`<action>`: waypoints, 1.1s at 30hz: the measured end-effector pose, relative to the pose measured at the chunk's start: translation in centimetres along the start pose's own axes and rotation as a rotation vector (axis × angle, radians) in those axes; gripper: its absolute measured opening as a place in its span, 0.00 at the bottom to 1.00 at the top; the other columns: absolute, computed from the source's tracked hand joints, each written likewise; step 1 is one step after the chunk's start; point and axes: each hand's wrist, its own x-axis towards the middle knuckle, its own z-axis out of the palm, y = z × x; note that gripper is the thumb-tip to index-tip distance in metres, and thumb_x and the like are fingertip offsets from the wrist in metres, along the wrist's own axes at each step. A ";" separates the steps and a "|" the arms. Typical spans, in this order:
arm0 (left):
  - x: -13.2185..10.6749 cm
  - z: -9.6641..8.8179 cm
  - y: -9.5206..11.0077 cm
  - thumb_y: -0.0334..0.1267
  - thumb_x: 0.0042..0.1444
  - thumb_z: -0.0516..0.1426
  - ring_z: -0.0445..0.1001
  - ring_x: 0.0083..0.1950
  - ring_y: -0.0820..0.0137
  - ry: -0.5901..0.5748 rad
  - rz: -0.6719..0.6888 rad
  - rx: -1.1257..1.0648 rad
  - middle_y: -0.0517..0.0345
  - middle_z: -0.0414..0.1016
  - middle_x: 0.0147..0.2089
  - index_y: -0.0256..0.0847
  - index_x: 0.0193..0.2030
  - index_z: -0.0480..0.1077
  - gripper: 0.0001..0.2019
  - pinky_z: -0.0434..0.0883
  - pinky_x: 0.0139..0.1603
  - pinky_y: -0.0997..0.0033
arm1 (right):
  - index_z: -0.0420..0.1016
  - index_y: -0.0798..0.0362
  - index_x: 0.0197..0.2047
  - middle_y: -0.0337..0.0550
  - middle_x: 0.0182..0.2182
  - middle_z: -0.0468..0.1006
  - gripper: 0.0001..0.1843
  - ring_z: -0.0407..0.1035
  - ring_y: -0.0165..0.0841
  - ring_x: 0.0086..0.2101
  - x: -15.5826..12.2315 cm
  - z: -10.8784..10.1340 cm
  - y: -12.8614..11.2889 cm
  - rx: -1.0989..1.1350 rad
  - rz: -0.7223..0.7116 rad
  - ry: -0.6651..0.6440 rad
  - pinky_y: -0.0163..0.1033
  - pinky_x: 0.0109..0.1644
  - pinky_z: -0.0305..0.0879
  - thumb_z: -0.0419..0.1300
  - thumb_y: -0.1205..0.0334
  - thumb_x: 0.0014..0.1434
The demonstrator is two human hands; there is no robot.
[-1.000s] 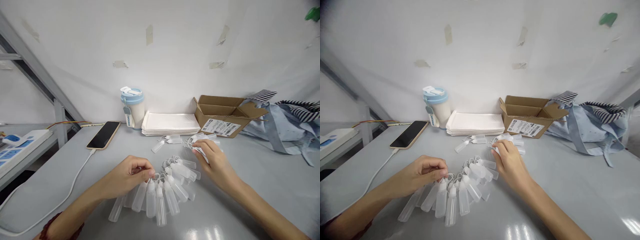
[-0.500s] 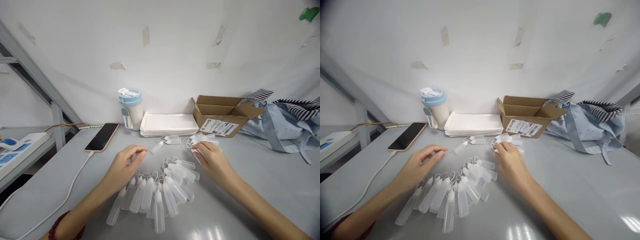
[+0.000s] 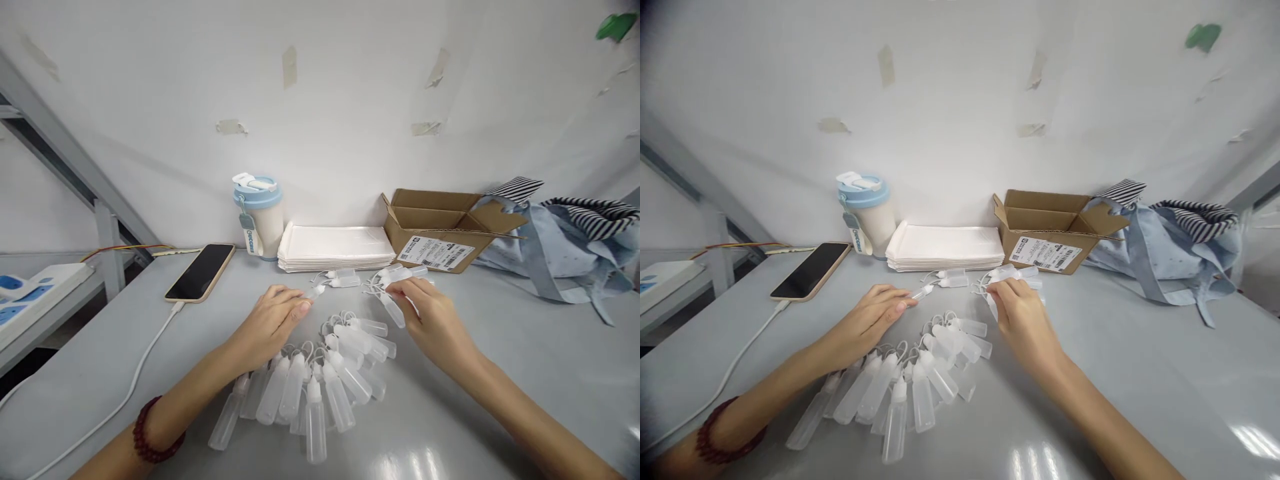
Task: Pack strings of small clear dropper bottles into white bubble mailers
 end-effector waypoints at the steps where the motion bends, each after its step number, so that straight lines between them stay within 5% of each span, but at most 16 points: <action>1: -0.1 -0.1 0.1 0.45 0.67 0.40 0.60 0.59 0.62 0.008 0.006 0.008 0.55 0.73 0.52 0.43 0.41 0.74 0.21 0.59 0.61 0.56 | 0.72 0.53 0.36 0.45 0.31 0.77 0.12 0.69 0.38 0.32 0.0 0.0 0.0 0.001 0.002 -0.001 0.41 0.34 0.65 0.48 0.67 0.62; 14: -0.7 -0.3 -0.5 0.40 0.52 0.54 0.69 0.40 0.61 0.160 -0.165 0.008 0.57 0.73 0.33 0.43 0.29 0.67 0.05 0.65 0.41 0.62 | 0.71 0.53 0.34 0.42 0.28 0.75 0.09 0.69 0.34 0.29 -0.2 0.1 -0.9 0.073 -0.069 0.033 0.38 0.32 0.64 0.51 0.69 0.61; 20: -1.4 -0.8 1.4 0.46 0.55 0.55 0.71 0.37 0.67 0.209 -0.264 -0.183 0.57 0.74 0.41 0.43 0.33 0.62 0.10 0.67 0.37 0.67 | 0.69 0.53 0.38 0.42 0.30 0.75 0.06 0.69 0.33 0.32 -0.6 -1.0 -3.1 0.200 -0.156 0.117 0.38 0.35 0.65 0.52 0.68 0.63; 26: -3.0 -0.2 4.8 0.46 0.57 0.57 0.73 0.40 0.70 -0.042 -0.223 -0.877 0.59 0.75 0.43 0.44 0.35 0.58 0.12 0.68 0.39 0.70 | 0.67 0.53 0.51 0.46 0.40 0.75 0.13 0.69 0.35 0.41 -2.0 -1.6 -5.8 0.484 -0.284 -0.031 0.40 0.43 0.68 0.55 0.68 0.62; 30: -4.0 0.4 6.6 0.45 0.59 0.56 0.73 0.41 0.70 -0.178 -0.211 -0.943 0.62 0.76 0.41 0.46 0.40 0.56 0.11 0.67 0.42 0.71 | 0.66 0.53 0.54 0.49 0.47 0.73 0.17 0.66 0.36 0.49 -2.9 -1.9 -7.5 0.632 -0.210 -0.136 0.40 0.51 0.67 0.56 0.62 0.62; 33: -4.3 0.7 7.3 0.44 0.60 0.55 0.74 0.44 0.70 -0.193 -0.193 -0.907 0.62 0.77 0.42 0.47 0.40 0.56 0.10 0.67 0.45 0.69 | 0.69 0.52 0.47 0.44 0.41 0.74 0.10 0.69 0.33 0.44 -3.1 -2.4 -8.5 0.782 -0.137 -0.157 0.36 0.47 0.68 0.54 0.62 0.62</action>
